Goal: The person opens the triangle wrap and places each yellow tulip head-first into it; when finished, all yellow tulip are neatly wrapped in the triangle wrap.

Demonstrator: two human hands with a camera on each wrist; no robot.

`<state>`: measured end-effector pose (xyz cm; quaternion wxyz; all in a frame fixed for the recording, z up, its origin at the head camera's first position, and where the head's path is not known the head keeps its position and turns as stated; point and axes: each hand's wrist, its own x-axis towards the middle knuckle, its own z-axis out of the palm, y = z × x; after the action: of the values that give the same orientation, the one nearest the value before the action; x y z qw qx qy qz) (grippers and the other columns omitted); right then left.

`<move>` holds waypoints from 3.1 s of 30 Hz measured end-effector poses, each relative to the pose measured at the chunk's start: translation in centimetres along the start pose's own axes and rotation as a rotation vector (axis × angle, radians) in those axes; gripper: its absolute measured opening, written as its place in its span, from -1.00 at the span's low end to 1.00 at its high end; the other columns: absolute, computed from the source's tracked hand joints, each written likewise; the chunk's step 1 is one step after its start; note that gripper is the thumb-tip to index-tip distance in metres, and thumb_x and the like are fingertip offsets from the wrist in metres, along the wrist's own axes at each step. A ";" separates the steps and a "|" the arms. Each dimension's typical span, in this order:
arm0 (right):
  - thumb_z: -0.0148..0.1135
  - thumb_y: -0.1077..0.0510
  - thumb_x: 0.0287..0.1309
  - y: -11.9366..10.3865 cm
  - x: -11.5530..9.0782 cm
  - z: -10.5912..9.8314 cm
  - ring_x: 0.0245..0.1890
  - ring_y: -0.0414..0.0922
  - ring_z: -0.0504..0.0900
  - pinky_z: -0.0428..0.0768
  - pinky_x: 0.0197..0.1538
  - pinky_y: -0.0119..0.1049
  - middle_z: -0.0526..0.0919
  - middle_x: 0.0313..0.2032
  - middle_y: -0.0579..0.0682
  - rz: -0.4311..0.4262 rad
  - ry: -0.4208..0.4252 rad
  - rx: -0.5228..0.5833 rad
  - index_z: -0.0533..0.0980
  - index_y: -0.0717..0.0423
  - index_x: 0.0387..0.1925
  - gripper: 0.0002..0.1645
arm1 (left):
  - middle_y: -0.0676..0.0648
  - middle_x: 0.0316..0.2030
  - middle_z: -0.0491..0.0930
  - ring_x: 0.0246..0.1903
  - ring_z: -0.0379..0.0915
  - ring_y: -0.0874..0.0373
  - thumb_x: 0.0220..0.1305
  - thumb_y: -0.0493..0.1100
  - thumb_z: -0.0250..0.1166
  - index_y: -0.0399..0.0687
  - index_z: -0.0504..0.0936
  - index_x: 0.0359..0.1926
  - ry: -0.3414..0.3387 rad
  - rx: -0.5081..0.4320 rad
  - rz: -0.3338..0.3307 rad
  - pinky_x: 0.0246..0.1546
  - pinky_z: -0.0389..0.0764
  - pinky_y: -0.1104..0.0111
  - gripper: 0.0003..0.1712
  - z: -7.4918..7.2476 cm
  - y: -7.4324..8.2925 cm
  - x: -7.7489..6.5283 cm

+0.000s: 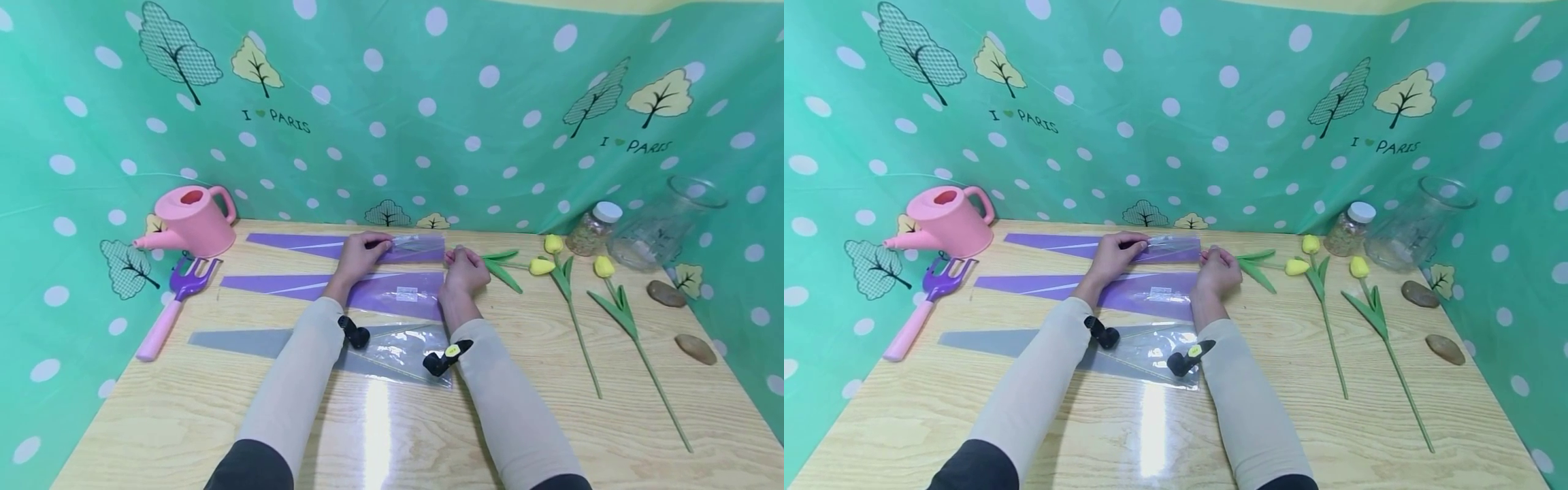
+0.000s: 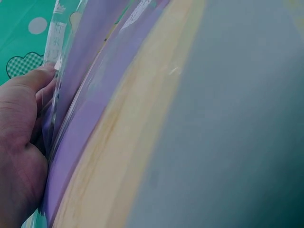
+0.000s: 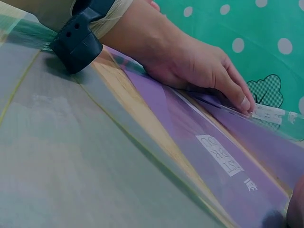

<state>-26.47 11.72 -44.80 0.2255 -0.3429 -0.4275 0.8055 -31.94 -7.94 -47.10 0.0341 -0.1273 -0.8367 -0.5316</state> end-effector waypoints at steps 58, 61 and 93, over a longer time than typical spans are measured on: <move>0.26 0.33 0.34 -5.1 5.1 -3.5 -0.41 -0.19 0.55 0.50 -0.44 -0.45 0.61 -0.25 -0.01 0.204 0.068 0.139 0.31 -0.04 0.29 -0.42 | -0.13 0.05 0.77 0.18 0.63 -0.05 0.39 -0.13 0.39 -0.07 0.80 0.00 0.002 0.026 0.019 0.38 0.52 0.17 -0.77 0.1 -0.8 0.0; 0.27 0.32 0.34 -5.0 4.8 -3.5 -0.41 -0.18 0.53 0.49 -0.46 -0.45 0.60 -0.25 0.00 0.178 0.065 0.140 0.32 -0.02 0.32 -0.40 | -0.14 0.06 0.77 0.18 0.63 -0.06 0.38 -0.14 0.39 -0.09 0.80 0.00 0.003 0.023 0.026 0.38 0.52 0.17 -0.77 0.1 -0.9 -0.1; 0.35 0.18 0.34 -3.3 1.5 -1.0 -0.65 -0.29 0.32 0.34 -0.52 -0.48 0.42 -0.51 -0.13 0.085 0.037 0.041 0.51 0.01 -0.13 -0.83 | -0.16 0.04 0.77 0.16 0.65 -0.05 0.38 -0.17 0.39 -0.11 0.81 -0.02 0.017 -0.047 0.041 0.34 0.57 0.19 -0.79 0.0 -0.5 0.0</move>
<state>-26.49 14.94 -42.98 0.2059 -0.3710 -0.3916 0.8165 -32.02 -8.12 -47.51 0.0491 -0.1409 -0.8209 -0.5512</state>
